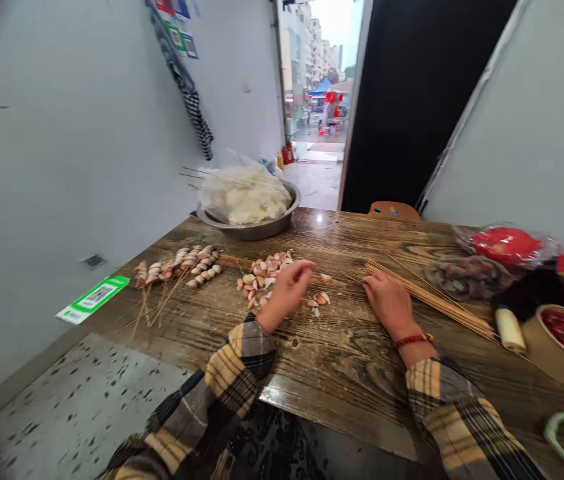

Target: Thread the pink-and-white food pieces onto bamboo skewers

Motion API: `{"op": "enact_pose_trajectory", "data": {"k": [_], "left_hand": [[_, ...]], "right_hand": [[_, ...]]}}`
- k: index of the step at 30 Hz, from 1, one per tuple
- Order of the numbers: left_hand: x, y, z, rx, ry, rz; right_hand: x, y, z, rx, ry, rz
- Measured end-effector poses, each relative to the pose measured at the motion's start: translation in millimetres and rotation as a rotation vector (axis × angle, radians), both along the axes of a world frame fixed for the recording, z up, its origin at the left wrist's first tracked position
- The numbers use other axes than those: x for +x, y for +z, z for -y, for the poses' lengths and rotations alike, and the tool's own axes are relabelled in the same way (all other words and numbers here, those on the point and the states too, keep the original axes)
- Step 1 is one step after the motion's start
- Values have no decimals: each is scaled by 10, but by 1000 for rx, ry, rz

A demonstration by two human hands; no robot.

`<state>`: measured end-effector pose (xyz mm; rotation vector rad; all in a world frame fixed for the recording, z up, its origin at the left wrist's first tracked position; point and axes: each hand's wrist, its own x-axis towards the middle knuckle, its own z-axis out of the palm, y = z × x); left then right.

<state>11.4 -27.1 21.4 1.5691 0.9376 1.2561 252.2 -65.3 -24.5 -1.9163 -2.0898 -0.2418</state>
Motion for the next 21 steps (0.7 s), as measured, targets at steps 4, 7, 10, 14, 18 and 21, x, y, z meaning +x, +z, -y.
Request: {"op": "enact_pose_trajectory", "data": {"k": [4,7,10,14,18,21], "left_hand": [[150,-51,281,631,-396,-666],[245,-103,468,875,-507,-901],[272,-195,503,910,-496,-1039],[191,-298,327,794,-352,-1154],[88,-259,138,684,-171,-1175],[44,-173,89,680,-160,-1091]], "right_hand": [[40,-80,-46,-15,0,19],[69,-131,-108,-35,21,-8],[85,-158,-166,-69,-14,-36],[88,-137,-200,-126,20,-100],[43,-71,-183,-193,55,-70],[-37,-32,-138,-206,28,31]]}}
